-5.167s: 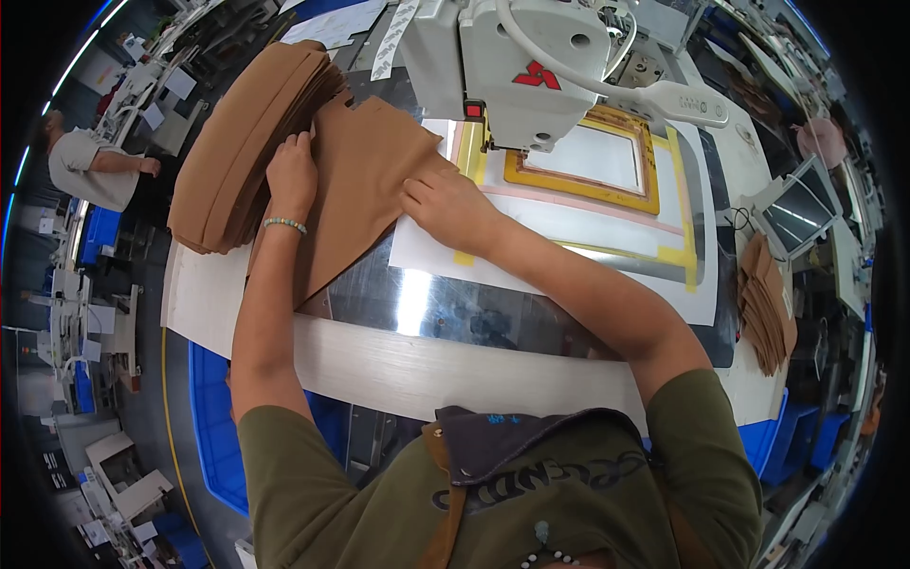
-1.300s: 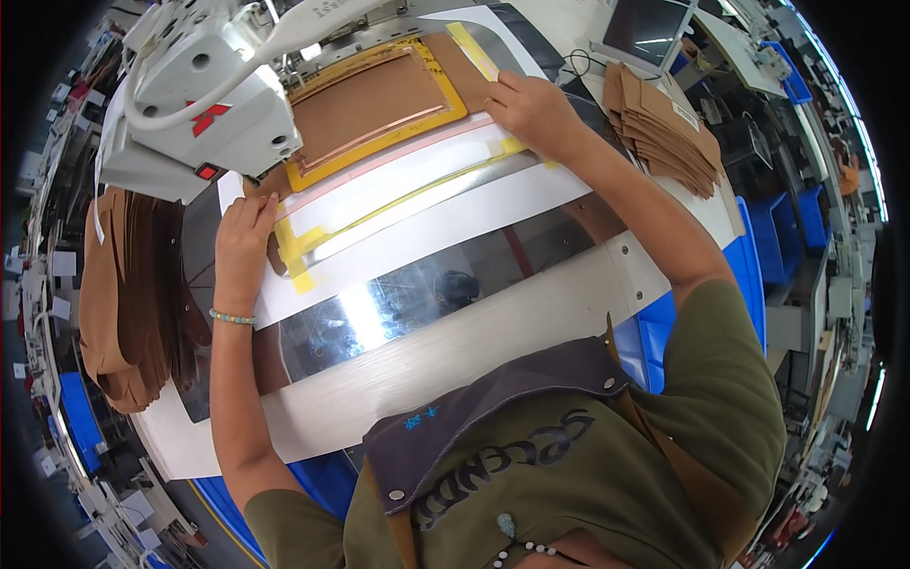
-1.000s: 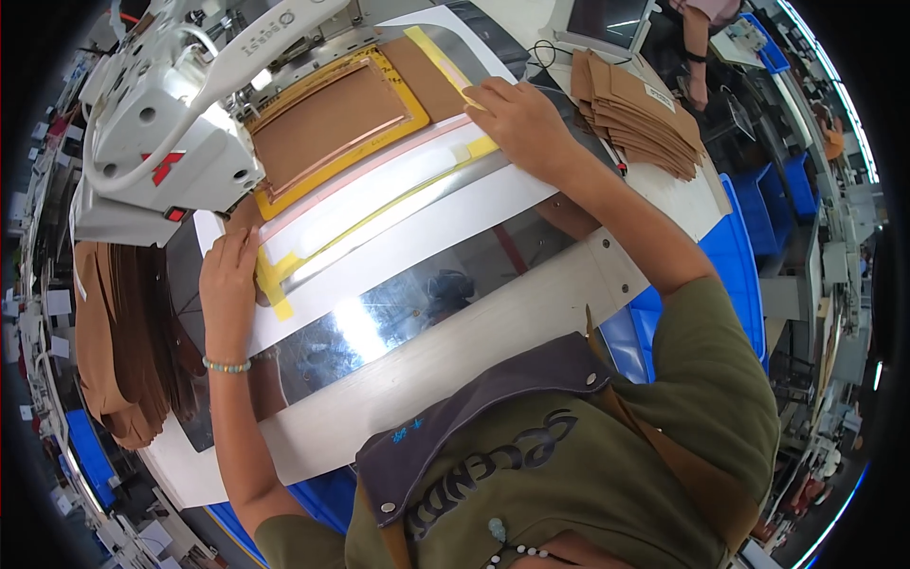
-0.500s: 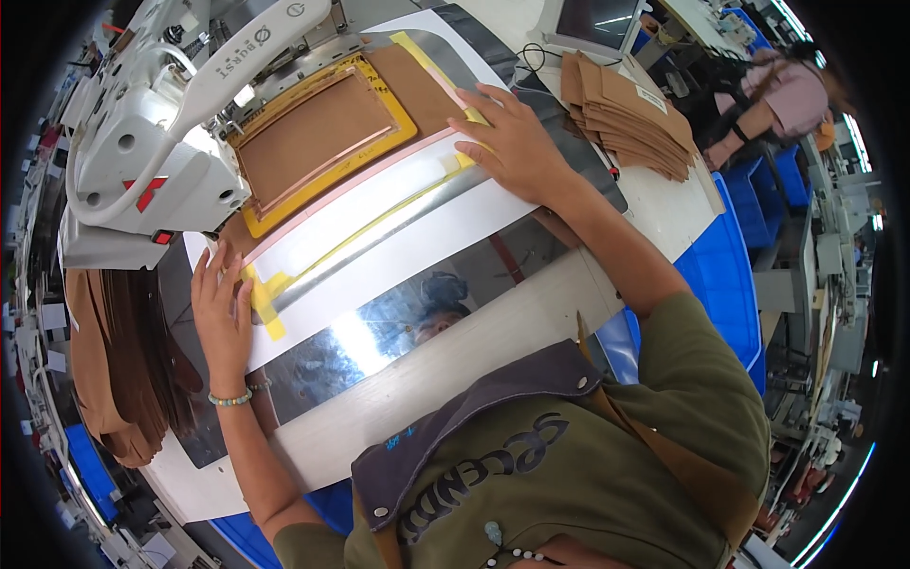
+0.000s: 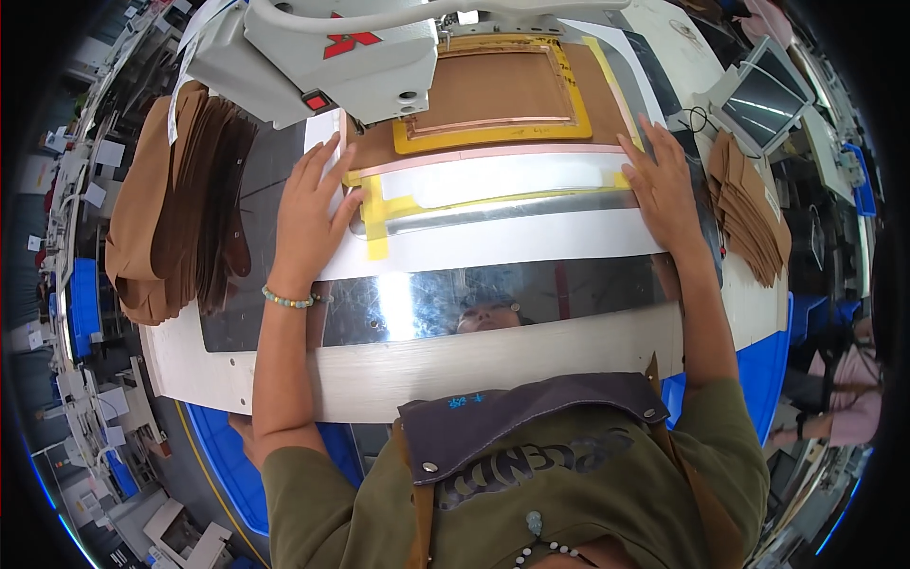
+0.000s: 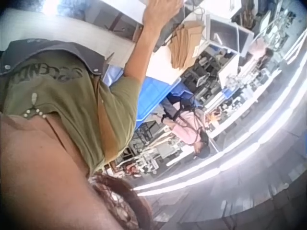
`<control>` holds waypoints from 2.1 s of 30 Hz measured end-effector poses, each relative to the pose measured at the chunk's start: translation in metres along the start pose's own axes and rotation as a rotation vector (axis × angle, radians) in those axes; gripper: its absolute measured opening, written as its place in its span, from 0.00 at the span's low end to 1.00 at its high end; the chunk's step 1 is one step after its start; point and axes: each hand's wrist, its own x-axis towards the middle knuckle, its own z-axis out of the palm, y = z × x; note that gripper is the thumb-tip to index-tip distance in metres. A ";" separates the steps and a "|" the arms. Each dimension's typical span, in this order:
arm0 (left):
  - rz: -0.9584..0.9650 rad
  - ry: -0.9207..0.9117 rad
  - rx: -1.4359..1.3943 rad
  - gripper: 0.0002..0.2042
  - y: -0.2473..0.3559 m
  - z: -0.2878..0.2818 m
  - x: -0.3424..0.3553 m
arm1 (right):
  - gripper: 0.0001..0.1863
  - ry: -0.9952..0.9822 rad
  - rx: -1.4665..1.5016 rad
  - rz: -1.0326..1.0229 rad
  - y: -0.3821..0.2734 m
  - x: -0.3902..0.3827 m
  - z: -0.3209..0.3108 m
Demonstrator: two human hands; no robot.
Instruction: The recorder is using an industrial sewing machine to stitch leather components for handbags in a workshop environment.
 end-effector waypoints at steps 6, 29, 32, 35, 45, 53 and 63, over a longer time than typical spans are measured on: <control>0.075 -0.138 0.117 0.24 0.002 0.000 0.002 | 0.26 -0.030 -0.017 0.002 0.001 -0.001 -0.001; 0.032 -0.249 0.044 0.23 0.002 -0.001 0.003 | 0.25 0.035 0.011 -0.026 0.004 -0.005 0.010; 0.029 -0.253 0.022 0.23 0.000 0.000 0.001 | 0.25 -0.010 0.009 -0.004 0.005 -0.006 0.011; 0.038 -0.231 -0.028 0.24 -0.003 0.001 0.000 | 0.26 -0.019 0.024 0.026 0.004 -0.005 0.014; 0.036 -0.240 -0.034 0.24 -0.007 0.004 0.001 | 0.15 0.538 -0.195 0.181 0.120 -0.015 -0.081; 0.038 -0.240 -0.015 0.24 -0.006 0.003 -0.002 | 0.14 -0.052 0.146 0.729 0.247 -0.090 -0.104; 0.032 -0.262 -0.017 0.24 -0.006 0.005 -0.001 | 0.23 0.245 0.016 0.696 0.230 -0.105 -0.062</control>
